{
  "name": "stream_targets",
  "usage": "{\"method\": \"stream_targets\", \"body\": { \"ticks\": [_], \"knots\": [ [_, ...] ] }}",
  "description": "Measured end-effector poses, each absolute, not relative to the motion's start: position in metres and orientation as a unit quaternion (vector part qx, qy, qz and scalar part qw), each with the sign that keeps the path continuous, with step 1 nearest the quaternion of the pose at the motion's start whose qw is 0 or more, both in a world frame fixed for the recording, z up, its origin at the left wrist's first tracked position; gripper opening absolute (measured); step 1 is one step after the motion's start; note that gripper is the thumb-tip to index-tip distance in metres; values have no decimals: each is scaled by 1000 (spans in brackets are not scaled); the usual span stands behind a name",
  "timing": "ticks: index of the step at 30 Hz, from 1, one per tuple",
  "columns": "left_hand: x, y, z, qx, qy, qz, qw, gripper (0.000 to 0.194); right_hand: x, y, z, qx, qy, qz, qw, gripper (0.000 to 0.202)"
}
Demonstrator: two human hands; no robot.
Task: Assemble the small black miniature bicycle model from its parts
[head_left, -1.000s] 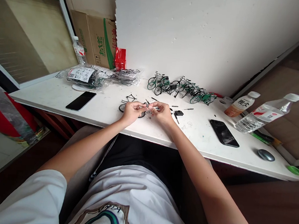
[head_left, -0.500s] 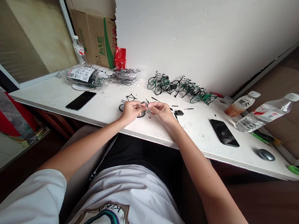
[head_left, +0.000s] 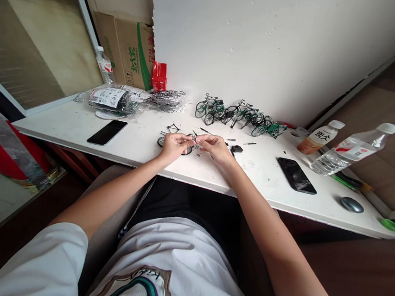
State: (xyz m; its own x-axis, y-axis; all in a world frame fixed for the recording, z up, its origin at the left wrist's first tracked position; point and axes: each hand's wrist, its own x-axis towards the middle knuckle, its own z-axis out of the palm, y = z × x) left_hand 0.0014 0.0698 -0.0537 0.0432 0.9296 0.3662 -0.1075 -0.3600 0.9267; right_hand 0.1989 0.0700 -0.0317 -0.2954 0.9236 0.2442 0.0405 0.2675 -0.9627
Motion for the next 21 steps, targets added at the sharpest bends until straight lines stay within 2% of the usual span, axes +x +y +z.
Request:
{"method": "stream_targets", "body": {
  "ticks": [21],
  "knots": [
    [1, 69, -52, 562, 341, 600, 456, 53, 195, 66, -36, -365, -669, 424, 489, 48]
  ]
}}
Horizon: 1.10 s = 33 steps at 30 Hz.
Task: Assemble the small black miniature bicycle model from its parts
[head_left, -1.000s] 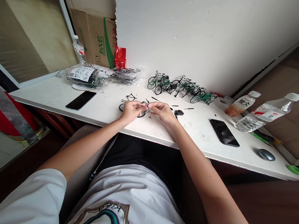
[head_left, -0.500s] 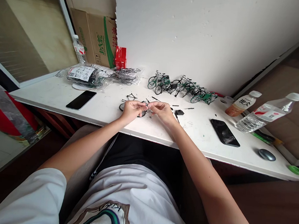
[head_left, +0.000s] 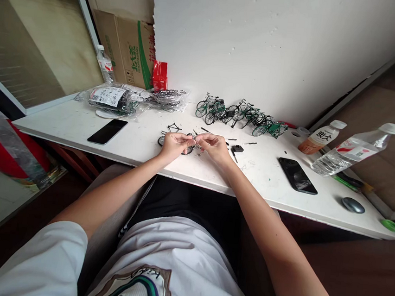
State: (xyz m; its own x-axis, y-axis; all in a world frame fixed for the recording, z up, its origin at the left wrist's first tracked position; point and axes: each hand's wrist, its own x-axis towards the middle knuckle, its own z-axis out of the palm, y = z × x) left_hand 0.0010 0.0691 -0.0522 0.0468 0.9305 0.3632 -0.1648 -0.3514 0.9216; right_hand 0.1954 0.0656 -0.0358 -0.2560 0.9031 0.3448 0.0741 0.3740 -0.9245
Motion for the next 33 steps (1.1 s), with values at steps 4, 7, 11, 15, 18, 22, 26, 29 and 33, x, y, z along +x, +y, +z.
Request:
{"method": "stream_targets", "body": {
  "ticks": [4, 7, 11, 15, 18, 22, 26, 29, 33],
  "knots": [
    [3, 67, -49, 552, 331, 605, 468, 52, 196, 66, -35, -357, -662, 444, 487, 47],
    [3, 65, -48, 549, 333, 606, 470, 52, 196, 66, -35, -357, -659, 450, 486, 49],
    [3, 66, -49, 550, 333, 609, 465, 54, 195, 66, -36, -358, -663, 439, 490, 49],
    [3, 67, -49, 548, 333, 609, 467, 55, 193, 64, -35, -359, -673, 411, 500, 48],
    [3, 66, -48, 546, 333, 611, 467, 55, 191, 61, -33, -359, -679, 388, 509, 47],
    [4, 64, -48, 550, 334, 619, 450, 54, 188, 57, -30, -358, -680, 380, 514, 47],
    [5, 62, -50, 560, 329, 643, 407, 48, 185, 54, -30, -344, -674, 399, 517, 50],
    [5, 60, -52, 570, 322, 652, 382, 46, 185, 53, -29, -336, -671, 401, 525, 50],
    [5, 59, -53, 583, 300, 666, 355, 44, 186, 55, -28, -323, -673, 393, 537, 49]
  ]
}}
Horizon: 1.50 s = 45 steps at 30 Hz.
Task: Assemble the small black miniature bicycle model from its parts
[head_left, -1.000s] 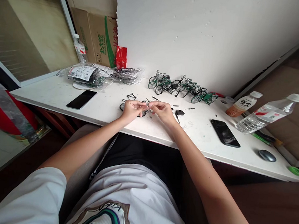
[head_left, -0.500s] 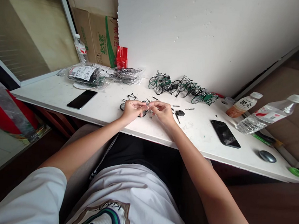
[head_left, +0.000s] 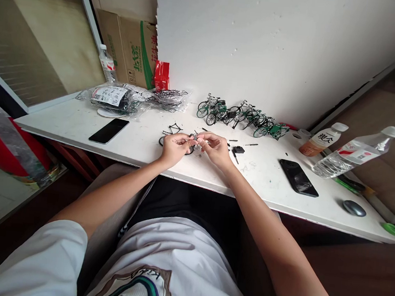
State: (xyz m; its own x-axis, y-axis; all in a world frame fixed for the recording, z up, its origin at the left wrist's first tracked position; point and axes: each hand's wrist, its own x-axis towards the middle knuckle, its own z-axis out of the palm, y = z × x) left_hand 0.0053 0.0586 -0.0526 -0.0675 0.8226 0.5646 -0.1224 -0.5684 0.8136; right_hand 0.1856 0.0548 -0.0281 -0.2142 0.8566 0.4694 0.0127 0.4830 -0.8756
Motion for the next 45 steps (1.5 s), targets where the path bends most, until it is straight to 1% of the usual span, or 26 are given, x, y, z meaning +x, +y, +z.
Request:
{"method": "stream_targets", "body": {
  "ticks": [6, 10, 15, 19, 24, 27, 32, 36, 42, 45],
  "knots": [
    [5, 58, -51, 604, 280, 677, 315, 40, 186, 55, -24, -304, -685, 370, 549, 42],
    [4, 53, -42, 606, 275, 682, 304, 41, 185, 45, -12, -293, -710, 301, 565, 32],
    [3, 42, -28, 605, 271, 690, 293, 43, 182, 29, 4, -295, -721, 248, 575, 32],
    [2, 38, -22, 614, 274, 687, 277, 43, 179, 25, 9, -284, -712, 253, 591, 31],
    [3, 36, -22, 622, 254, 691, 267, 39, 176, 25, 6, -299, -692, 278, 595, 38],
    [3, 36, -23, 628, 242, 693, 258, 36, 174, 24, 4, -303, -684, 278, 603, 39],
    [2, 36, -21, 630, 255, 691, 245, 39, 172, 22, 4, -295, -680, 280, 611, 37],
    [1, 35, -19, 641, 268, 683, 225, 36, 172, 22, 5, -301, -680, 285, 605, 40],
    [-3, 29, -9, 660, 236, 691, 175, 26, 174, 17, 13, -273, -695, 273, 607, 33],
    [-6, 22, 0, 673, 226, 689, 145, 24, 174, 9, 23, -271, -703, 253, 607, 32]
  ]
}}
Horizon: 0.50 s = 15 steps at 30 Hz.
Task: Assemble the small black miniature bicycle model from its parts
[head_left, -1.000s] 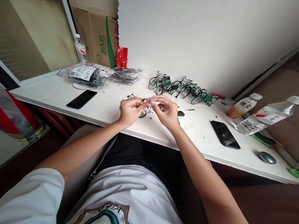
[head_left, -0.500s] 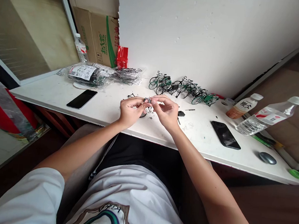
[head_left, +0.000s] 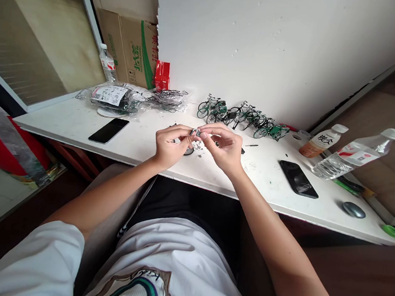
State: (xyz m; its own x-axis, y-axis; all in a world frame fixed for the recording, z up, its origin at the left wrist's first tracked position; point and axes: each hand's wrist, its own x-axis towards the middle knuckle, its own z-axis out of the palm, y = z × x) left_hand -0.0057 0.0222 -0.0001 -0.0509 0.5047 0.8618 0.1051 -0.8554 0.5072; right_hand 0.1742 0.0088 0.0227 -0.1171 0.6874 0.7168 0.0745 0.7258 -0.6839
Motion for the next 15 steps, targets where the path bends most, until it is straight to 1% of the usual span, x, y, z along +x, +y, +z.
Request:
{"method": "stream_targets", "body": {
  "ticks": [6, 10, 15],
  "knots": [
    [-8, 7, 16, 685, 187, 699, 81, 19, 173, -2, 36, -235, -702, 284, 609, 26],
    [-8, -2, 23, 693, 193, 693, 52, 23, 174, -1, 36, -234, -695, 319, 601, 32],
    [-7, -6, 26, 696, 183, 693, 41, 21, 175, 0, 36, -229, -691, 337, 597, 34]
  ]
}}
